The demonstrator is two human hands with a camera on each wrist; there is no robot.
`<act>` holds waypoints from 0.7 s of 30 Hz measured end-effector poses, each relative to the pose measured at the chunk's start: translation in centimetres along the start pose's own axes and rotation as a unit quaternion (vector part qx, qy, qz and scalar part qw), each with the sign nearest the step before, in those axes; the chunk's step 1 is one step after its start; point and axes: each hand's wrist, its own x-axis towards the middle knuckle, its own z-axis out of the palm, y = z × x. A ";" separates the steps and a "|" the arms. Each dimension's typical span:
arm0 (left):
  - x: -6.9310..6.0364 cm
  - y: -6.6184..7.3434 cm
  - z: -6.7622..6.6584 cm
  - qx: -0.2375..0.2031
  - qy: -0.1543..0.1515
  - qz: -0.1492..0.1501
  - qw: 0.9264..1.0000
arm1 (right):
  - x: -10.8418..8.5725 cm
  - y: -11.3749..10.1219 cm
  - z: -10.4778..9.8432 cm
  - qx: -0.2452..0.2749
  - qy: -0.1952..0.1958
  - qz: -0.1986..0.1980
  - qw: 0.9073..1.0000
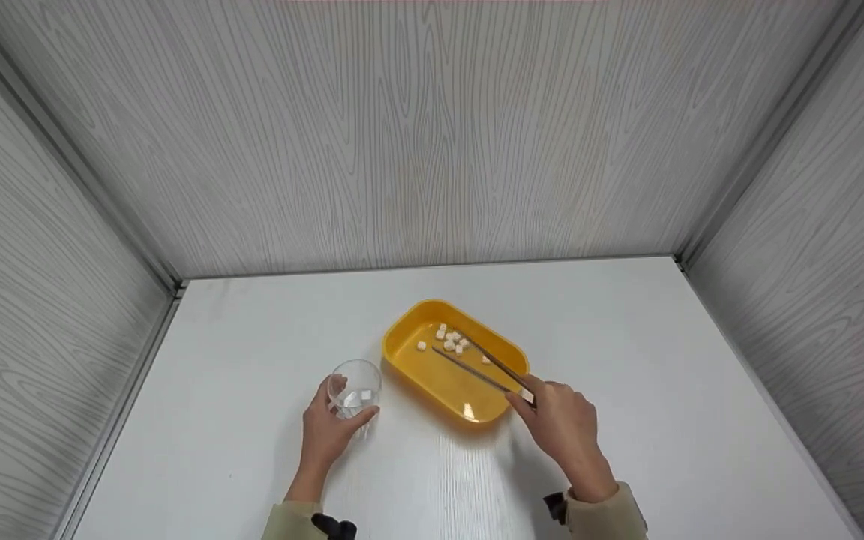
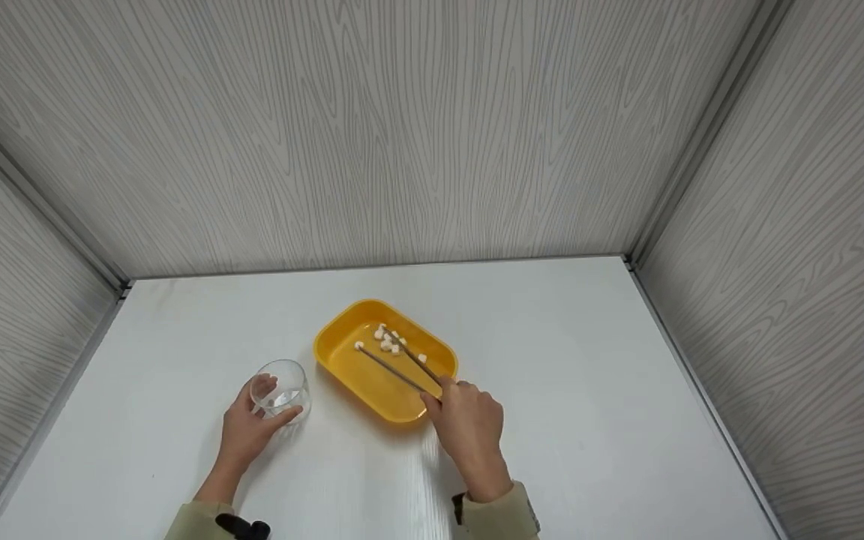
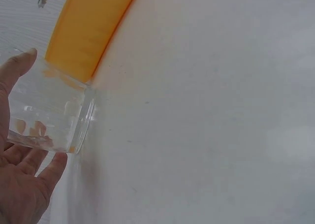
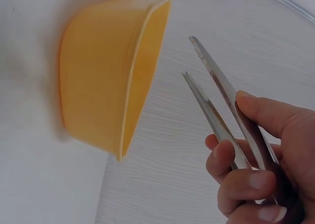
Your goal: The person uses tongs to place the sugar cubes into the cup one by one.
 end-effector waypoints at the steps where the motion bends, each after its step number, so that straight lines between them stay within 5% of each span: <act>1: 0.0 0.0 0.0 0.000 0.000 0.000 1.000 | -0.1 0.2 0.0 0.000 -0.002 0.007 1.000; 21: -0.1 0.0 0.1 0.004 -0.005 -0.021 1.000 | -0.5 2.2 0.1 -0.059 -0.027 0.053 0.996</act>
